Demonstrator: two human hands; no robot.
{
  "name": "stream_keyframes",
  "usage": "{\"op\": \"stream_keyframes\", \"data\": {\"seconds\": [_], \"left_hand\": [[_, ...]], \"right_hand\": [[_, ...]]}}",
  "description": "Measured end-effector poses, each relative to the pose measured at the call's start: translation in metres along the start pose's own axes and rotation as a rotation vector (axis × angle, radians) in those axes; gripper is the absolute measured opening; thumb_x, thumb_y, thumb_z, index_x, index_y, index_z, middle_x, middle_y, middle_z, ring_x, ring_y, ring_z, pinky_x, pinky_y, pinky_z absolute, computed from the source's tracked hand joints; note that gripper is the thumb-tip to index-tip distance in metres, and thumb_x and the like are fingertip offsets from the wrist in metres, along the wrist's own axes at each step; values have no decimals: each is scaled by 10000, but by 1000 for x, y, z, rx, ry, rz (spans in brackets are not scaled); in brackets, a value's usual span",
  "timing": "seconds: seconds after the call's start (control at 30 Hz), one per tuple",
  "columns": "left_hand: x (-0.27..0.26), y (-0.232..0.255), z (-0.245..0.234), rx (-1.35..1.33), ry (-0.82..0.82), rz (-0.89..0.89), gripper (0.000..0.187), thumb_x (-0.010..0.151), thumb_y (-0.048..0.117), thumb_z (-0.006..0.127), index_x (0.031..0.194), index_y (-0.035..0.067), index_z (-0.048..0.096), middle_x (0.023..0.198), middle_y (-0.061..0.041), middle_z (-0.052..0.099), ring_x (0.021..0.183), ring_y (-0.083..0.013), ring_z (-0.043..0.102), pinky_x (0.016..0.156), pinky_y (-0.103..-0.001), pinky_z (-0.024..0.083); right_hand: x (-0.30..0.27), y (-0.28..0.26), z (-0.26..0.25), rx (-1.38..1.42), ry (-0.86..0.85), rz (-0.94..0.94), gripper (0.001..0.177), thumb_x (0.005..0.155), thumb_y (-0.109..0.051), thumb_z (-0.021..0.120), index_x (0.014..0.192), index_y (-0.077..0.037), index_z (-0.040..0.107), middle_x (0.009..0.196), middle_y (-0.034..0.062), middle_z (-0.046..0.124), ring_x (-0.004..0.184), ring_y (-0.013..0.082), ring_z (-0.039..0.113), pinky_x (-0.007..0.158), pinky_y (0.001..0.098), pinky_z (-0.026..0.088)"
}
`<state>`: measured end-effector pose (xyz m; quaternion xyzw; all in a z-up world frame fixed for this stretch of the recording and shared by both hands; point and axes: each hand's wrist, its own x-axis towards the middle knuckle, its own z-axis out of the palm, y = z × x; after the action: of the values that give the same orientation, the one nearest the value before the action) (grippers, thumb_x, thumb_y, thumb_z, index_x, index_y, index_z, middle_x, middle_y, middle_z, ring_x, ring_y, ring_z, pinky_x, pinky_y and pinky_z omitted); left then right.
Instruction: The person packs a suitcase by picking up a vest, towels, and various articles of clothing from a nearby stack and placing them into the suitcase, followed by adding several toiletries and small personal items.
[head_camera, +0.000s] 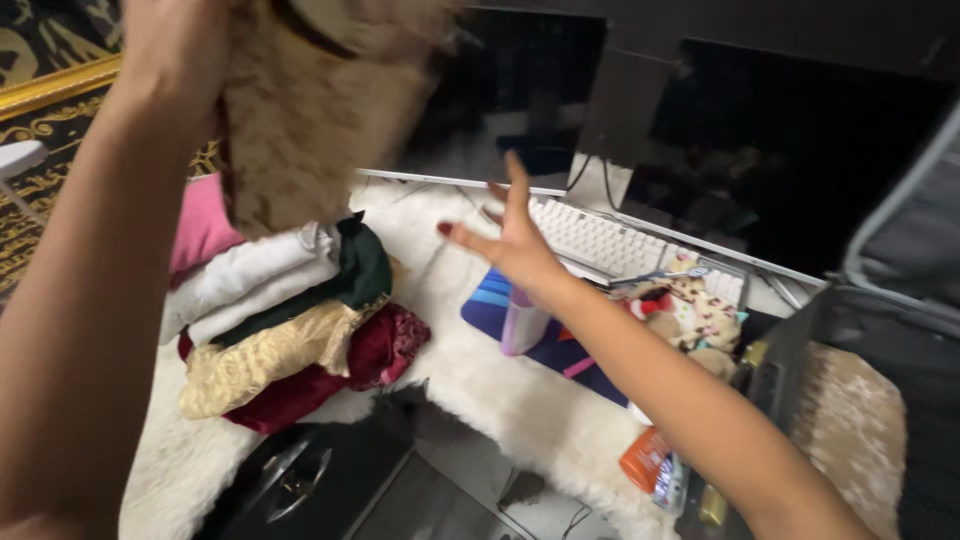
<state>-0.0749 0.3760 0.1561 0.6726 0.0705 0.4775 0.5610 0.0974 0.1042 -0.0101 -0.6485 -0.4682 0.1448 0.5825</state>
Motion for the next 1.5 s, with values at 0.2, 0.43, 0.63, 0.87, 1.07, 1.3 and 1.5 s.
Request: {"op": "stream_keyframes", "data": {"seconds": [0.2, 0.43, 0.63, 0.87, 1.07, 1.3, 1.5], "left_hand": [[-71, 28, 128, -161, -470, -38, 282, 1044, 242, 587, 1145, -8, 670, 1020, -86, 725, 874, -199, 721, 816, -350, 609], [-80, -34, 238, -571, -532, -612, 303, 1017, 260, 533, 1172, 47, 683, 1041, -99, 786, 925, -199, 755, 849, -331, 615], [-150, -53, 355, -455, -611, -576, 386, 983, 213, 569, 1342, 85, 506, 1137, -87, 731, 983, -185, 741, 877, -381, 619], [-239, -68, 478, -510, -820, -697, 495, 972, 241, 560, 1436, 140, 421, 1288, -133, 646, 1115, -215, 688, 898, -371, 611], [-298, -62, 517, -12, -902, 35, 594, 1090, 391, 617, 1568, 115, 396, 1602, -152, 424, 1476, -291, 412, 1192, -474, 378], [-342, -10, 526, -856, -1140, -894, 612, 988, 396, 592, 1497, 133, 378, 1335, -140, 573, 1149, -257, 582, 987, -493, 470], [-342, -41, 516, -979, -1037, -1152, 413, 846, 218, 560, 1205, 16, 553, 1012, -194, 664, 827, -306, 689, 764, -453, 610]], "right_hand": [[-29, 20, -104, 554, 182, 151, 622, 919, -275, 787, 1403, -31, 482, 1183, 140, 574, 977, 261, 537, 836, 394, 484], [-130, -11, -208, 816, 253, 380, 350, 866, -194, 696, 1176, -34, 668, 1106, 139, 746, 1001, 271, 732, 945, 458, 592], [-234, -63, -286, 861, 497, 368, 411, 900, -244, 619, 1227, 1, 668, 1172, 173, 743, 1058, 307, 729, 1000, 459, 558], [-337, -105, -367, 841, 587, 283, 420, 1006, -266, 605, 1307, 25, 636, 1214, 188, 719, 1077, 319, 708, 1026, 454, 536], [-373, -110, -383, 1206, 322, 317, 386, 1065, -238, 591, 1263, 89, 645, 1138, 254, 721, 983, 358, 721, 849, 444, 577], [-348, -51, -333, 684, 607, 369, 316, 945, -287, 554, 1233, -168, 599, 1099, 88, 697, 996, 215, 668, 831, 381, 553], [-350, -43, -328, 489, 370, 391, 448, 994, -297, 524, 1396, -123, 618, 1250, 113, 643, 1009, 165, 622, 877, 338, 518]]}}
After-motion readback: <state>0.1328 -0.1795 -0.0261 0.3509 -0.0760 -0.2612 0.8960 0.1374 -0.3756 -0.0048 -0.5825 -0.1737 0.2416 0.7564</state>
